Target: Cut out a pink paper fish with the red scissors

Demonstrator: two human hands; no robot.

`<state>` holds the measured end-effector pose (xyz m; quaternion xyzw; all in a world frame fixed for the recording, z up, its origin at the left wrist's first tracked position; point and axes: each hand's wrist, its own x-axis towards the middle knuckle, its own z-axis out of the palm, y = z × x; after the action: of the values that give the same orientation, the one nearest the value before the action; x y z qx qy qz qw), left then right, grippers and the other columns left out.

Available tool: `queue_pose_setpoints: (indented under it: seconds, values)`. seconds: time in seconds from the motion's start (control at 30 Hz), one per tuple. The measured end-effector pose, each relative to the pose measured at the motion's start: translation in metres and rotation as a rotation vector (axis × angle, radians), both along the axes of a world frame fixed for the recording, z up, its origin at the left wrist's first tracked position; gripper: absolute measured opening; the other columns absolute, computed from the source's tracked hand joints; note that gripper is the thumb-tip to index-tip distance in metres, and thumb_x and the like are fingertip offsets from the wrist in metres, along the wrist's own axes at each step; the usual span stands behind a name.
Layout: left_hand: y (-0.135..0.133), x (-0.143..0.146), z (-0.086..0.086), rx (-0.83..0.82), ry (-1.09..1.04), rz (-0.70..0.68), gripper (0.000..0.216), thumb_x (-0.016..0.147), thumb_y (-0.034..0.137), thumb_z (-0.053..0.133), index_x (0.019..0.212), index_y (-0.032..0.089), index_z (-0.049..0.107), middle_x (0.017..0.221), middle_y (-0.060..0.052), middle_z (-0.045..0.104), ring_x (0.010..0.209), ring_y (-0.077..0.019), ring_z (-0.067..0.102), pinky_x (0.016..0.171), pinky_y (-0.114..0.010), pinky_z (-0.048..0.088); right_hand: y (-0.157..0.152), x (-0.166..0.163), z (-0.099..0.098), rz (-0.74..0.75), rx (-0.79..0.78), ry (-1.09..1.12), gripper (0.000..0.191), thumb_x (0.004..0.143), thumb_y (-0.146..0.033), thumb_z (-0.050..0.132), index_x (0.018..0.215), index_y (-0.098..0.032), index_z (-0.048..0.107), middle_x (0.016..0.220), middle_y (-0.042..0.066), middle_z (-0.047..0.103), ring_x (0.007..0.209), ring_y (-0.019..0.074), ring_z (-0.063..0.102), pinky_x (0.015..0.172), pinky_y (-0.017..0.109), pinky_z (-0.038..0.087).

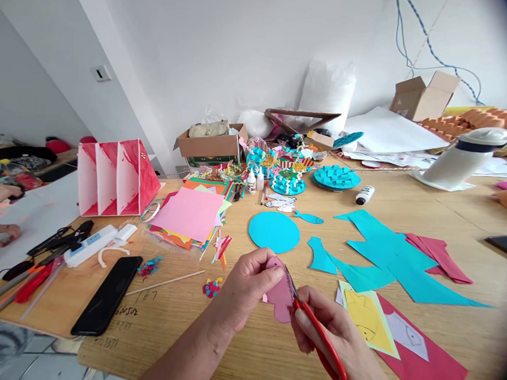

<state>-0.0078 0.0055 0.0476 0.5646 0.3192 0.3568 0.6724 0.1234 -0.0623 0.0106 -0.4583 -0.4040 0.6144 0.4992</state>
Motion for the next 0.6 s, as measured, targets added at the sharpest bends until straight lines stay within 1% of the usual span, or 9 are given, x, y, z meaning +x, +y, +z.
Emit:
queue_pose_setpoints:
  seconds: [0.3,0.6]
  values:
    - [-0.002,0.002,0.0,-0.021,-0.005,0.016,0.017,0.078,0.023,0.048,0.064,0.017,0.039,0.058,0.005,0.035,0.055,-0.0077,0.028,0.052,-0.019,0.025,0.0,-0.005,-0.007,-0.077,-0.041,-0.011,0.04,0.068,-0.055,0.063,0.063,-0.019,0.046,0.04,-0.009,0.042,0.035,0.0052,0.034,0.039,0.019,0.023]
    - [-0.002,0.005,0.001,-0.035,0.01,0.029,0.019,0.077,0.026,0.05,0.063,0.017,0.039,0.059,0.005,0.035,0.055,-0.008,0.029,0.052,-0.019,0.026,-0.001,-0.003,-0.014,-0.08,-0.015,-0.025,0.038,0.07,-0.054,0.061,0.063,-0.019,0.047,0.039,-0.009,0.04,0.034,0.0055,0.033,0.038,0.019,0.024]
